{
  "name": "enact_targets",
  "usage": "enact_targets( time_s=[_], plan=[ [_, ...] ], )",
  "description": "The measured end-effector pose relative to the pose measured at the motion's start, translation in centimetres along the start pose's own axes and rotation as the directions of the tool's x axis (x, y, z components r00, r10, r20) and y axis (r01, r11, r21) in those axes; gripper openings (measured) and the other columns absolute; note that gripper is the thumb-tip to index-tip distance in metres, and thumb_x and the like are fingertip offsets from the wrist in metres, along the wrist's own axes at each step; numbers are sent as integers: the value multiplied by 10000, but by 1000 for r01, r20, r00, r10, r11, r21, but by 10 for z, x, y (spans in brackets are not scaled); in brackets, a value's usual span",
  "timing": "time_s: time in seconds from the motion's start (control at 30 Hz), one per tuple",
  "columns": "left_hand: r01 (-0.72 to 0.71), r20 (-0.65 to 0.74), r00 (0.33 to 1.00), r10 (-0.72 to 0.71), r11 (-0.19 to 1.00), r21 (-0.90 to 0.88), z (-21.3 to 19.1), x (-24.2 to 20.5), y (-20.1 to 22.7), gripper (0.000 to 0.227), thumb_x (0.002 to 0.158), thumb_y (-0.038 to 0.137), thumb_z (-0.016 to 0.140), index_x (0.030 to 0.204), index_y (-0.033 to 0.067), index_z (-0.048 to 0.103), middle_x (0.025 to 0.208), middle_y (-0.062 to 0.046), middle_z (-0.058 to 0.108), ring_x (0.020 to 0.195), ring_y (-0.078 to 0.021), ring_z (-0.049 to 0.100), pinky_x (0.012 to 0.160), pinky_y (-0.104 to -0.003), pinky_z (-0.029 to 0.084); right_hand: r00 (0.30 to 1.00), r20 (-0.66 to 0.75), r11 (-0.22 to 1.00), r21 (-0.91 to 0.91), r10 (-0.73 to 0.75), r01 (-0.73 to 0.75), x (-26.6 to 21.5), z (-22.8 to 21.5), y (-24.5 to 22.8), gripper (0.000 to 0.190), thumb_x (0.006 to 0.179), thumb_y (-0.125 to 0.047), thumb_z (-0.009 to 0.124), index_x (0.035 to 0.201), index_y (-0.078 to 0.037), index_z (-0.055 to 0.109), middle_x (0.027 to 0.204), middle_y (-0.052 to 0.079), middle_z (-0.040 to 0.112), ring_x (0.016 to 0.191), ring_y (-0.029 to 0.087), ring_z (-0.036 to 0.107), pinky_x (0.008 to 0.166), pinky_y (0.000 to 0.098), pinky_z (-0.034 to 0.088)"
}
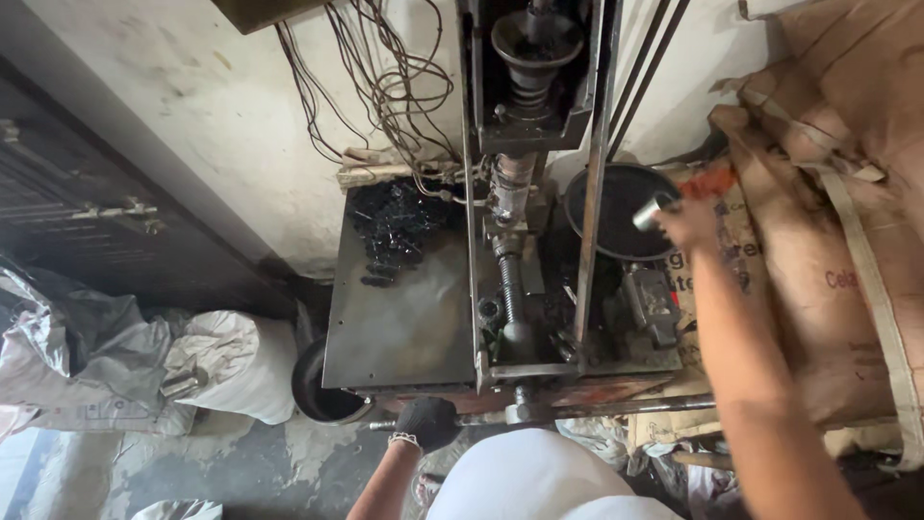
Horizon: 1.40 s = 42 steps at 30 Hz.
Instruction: The person operates a manual press machine in a workshop, repeatedly placing small metal pieces into the press, pulling a lever to activate the press, and removing the finished parts. The person handles the metal pieces by hand and uses a lever to operate the machine.
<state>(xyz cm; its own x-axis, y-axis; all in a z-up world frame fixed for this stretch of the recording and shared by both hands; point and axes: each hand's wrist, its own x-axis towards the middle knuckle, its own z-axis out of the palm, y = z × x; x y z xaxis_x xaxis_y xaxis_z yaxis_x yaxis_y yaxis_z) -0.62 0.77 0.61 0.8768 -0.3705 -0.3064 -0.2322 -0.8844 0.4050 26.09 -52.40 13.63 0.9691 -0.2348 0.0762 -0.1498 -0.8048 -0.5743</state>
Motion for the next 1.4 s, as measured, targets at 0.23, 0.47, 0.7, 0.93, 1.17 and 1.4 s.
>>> enact_targets(
  time_s=[0.23, 0.47, 0.7, 0.93, 1.17, 1.4],
  plan=[
    [1, 127, 992, -13, 996, 94, -9, 4, 4, 277, 822, 384, 633, 805, 140, 762, 841, -166, 725, 809, -403, 704, 722, -542, 550, 1000, 26, 993, -115, 17, -14, -78, 22, 77, 452, 929, -519, 695, 1037, -89, 784, 895, 148, 767, 829, 285, 729, 766, 414, 552],
    [-53, 148, 988, 41, 996, 76, 3, 6, -6, 295, 813, 399, 661, 794, 117, 747, 823, -167, 720, 786, -403, 696, 701, -526, 548, 986, -42, 985, -71, -159, 156, -165, 26, 58, 418, 894, -500, 633, 1102, -154, 738, 856, 83, 762, 719, 238, 743, 667, 361, 577],
    [-26, 165, 986, 38, 997, -75, 21, 12, -19, 277, 788, 368, 650, 780, 112, 754, 814, -178, 715, 762, -414, 692, 712, -526, 556, 995, -32, 944, -321, -94, 79, -126, 46, 62, 310, 938, -449, 638, 1109, -239, 787, 819, 115, 747, 757, 332, 724, 668, 431, 554],
    [-219, 91, 972, 216, 975, 32, 21, 12, -22, 280, 807, 349, 627, 755, 104, 755, 800, -171, 723, 760, -419, 693, 675, -561, 539, 997, -63, 992, -115, -53, 45, -116, 60, 79, 295, 982, -407, 620, 1094, -180, 772, 868, 132, 752, 814, 353, 725, 735, 455, 563],
    [-40, 146, 989, 34, 998, 38, 3, 11, -6, 276, 802, 344, 629, 782, 101, 758, 820, -197, 715, 772, -419, 698, 708, -544, 560, 990, -135, 918, -395, -29, -27, -121, 63, 76, 278, 965, -425, 640, 1109, -234, 781, 937, 127, 756, 868, 371, 720, 755, 485, 564],
    [10, 129, 992, 3, 995, -101, -12, 6, 0, 230, 749, 315, 654, 786, 119, 769, 816, -191, 720, 774, -423, 696, 707, -540, 559, 960, -274, 907, -390, 51, -159, -119, 68, 75, 255, 995, -385, 621, 1090, -201, 771, 959, 146, 751, 880, 401, 707, 767, 524, 550]
  ],
)
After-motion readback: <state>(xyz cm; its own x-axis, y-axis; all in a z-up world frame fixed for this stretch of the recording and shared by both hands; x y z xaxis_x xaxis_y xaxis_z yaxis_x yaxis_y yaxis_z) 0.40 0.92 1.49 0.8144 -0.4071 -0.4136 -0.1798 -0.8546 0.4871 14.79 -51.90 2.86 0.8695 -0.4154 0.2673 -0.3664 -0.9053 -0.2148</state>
